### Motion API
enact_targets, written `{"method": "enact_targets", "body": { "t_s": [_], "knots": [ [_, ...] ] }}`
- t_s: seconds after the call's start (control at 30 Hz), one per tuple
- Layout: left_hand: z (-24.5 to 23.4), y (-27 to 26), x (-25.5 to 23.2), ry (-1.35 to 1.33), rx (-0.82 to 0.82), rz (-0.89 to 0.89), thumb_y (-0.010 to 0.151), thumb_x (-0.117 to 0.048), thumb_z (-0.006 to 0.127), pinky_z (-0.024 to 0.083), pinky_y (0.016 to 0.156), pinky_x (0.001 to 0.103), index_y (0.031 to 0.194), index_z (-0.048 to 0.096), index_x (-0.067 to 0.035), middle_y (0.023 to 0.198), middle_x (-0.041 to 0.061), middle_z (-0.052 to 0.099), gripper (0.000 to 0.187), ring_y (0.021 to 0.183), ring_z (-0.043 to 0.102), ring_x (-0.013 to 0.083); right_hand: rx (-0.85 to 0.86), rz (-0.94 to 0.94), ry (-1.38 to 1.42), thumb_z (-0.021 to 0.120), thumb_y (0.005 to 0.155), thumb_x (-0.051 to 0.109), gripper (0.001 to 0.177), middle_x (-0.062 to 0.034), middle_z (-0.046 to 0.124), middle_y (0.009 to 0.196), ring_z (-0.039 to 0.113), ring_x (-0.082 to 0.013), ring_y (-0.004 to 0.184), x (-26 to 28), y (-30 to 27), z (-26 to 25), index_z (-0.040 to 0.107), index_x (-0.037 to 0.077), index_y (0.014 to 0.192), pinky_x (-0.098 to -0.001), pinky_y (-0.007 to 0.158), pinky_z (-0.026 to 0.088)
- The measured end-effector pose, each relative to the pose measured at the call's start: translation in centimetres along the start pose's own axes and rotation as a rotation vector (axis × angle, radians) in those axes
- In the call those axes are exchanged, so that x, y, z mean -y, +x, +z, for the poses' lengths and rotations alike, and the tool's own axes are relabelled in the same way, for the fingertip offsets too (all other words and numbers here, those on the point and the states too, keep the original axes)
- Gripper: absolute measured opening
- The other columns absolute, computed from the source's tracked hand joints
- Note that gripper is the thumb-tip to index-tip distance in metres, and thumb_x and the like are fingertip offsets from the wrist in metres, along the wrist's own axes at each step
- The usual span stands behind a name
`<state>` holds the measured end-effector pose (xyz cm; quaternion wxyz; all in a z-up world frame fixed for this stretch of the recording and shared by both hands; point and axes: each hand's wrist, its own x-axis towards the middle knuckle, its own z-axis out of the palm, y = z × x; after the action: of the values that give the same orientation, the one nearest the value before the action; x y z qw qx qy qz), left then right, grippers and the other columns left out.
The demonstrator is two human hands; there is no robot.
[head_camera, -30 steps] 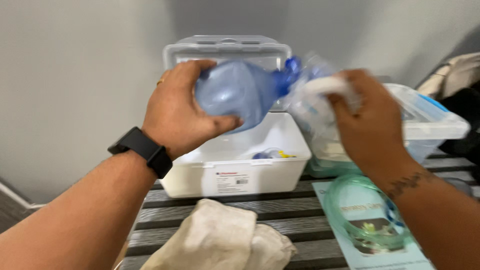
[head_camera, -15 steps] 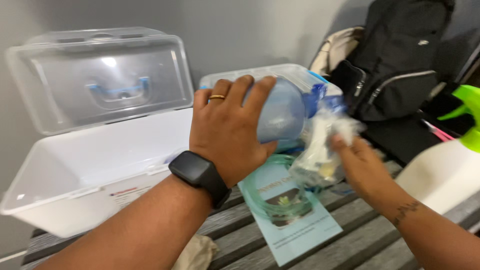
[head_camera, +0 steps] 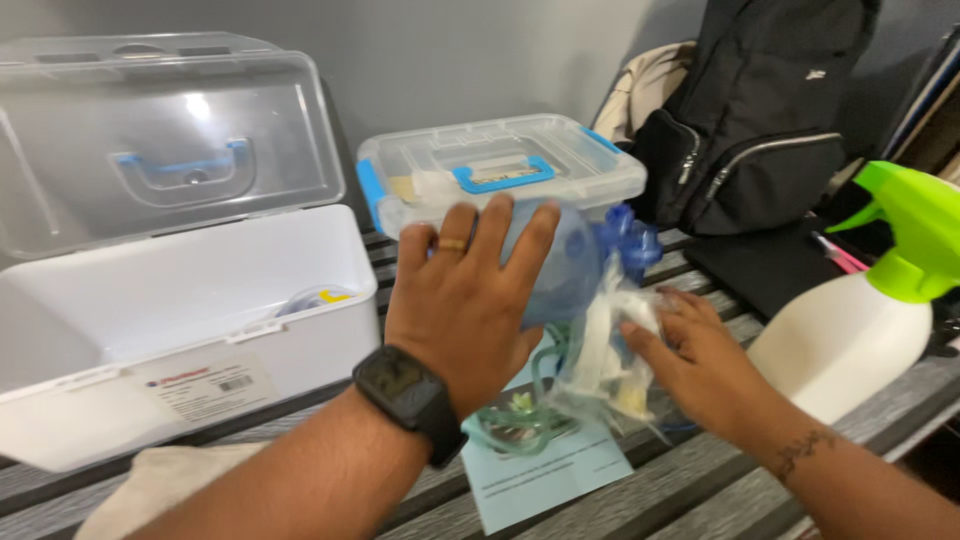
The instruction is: The person empties a white plastic storage container, removing a manual, tubing, a mask, a water bottle, and a bulb syringe. They spray the inside of the container with a cleaning solution and wipe it thoroughly with a cloth, then wipe the exterior. Finally, they wipe the bulb syringe and place it back into a plastic bag.
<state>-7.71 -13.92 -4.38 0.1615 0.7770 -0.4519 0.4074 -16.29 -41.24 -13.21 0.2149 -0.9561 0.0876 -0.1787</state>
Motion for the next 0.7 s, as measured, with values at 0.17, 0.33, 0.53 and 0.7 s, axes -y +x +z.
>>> {"method": "enact_targets", "body": {
  "t_s": [0.17, 0.33, 0.53, 0.7],
  "knots": [
    [2.5, -0.7, -0.6, -0.147, 0.314, -0.304, 0.061, -0.043, 0.088, 0.035, 0.100, 0.051, 0.143, 0.047, -0.015, 0.133, 0.010, 0.056, 0.096, 0.121, 0.051, 0.0311, -0.006, -0.024, 0.148, 0.052, 0.096, 0.041, 0.046, -0.0129, 0.058, 0.137, 0.036, -0.0295, 0.140, 0.4, -1.5, -0.8, 0.072, 0.005, 0.116, -0.0419, 0.114, 0.029],
    [4.7, -1.4, 0.8, -0.365, 0.428, -0.427, 0.064, -0.047, 0.089, 0.032, 0.104, 0.053, 0.149, 0.044, -0.016, 0.143, 0.008, 0.049, 0.101, 0.130, 0.045, 0.0323, -0.068, 0.021, 0.319, 0.050, 0.105, 0.041, 0.048, -0.0156, 0.064, 0.120, 0.051, -0.0277, 0.117, 1.4, -1.2, -1.6, 0.075, 0.001, 0.100, -0.0404, 0.098, 0.040],
    [5.4, -2.5, 2.6, -0.437, 0.525, -0.326, 0.064, -0.039, 0.086, 0.032, 0.109, 0.055, 0.149, 0.037, -0.013, 0.149, 0.011, 0.044, 0.102, 0.138, 0.039, 0.0343, -0.226, 0.499, 0.554, 0.052, 0.103, 0.044, 0.051, -0.0158, 0.064, 0.083, 0.056, -0.0236, 0.073, 2.9, 2.0, -2.4, 0.073, -0.003, 0.102, -0.0411, 0.066, 0.045],
    [4.2, -3.3, 2.6, -0.379, 0.531, -0.235, 0.069, -0.037, 0.089, 0.022, 0.111, 0.063, 0.154, 0.029, -0.010, 0.153, 0.026, 0.031, 0.108, 0.144, 0.023, 0.0472, -0.259, 0.521, 0.368, 0.049, 0.105, 0.048, 0.061, -0.0210, 0.072, 0.094, 0.066, -0.0274, 0.083, 1.5, 5.3, -1.9, 0.070, -0.009, 0.104, -0.0413, 0.076, 0.050]
  ]
}}
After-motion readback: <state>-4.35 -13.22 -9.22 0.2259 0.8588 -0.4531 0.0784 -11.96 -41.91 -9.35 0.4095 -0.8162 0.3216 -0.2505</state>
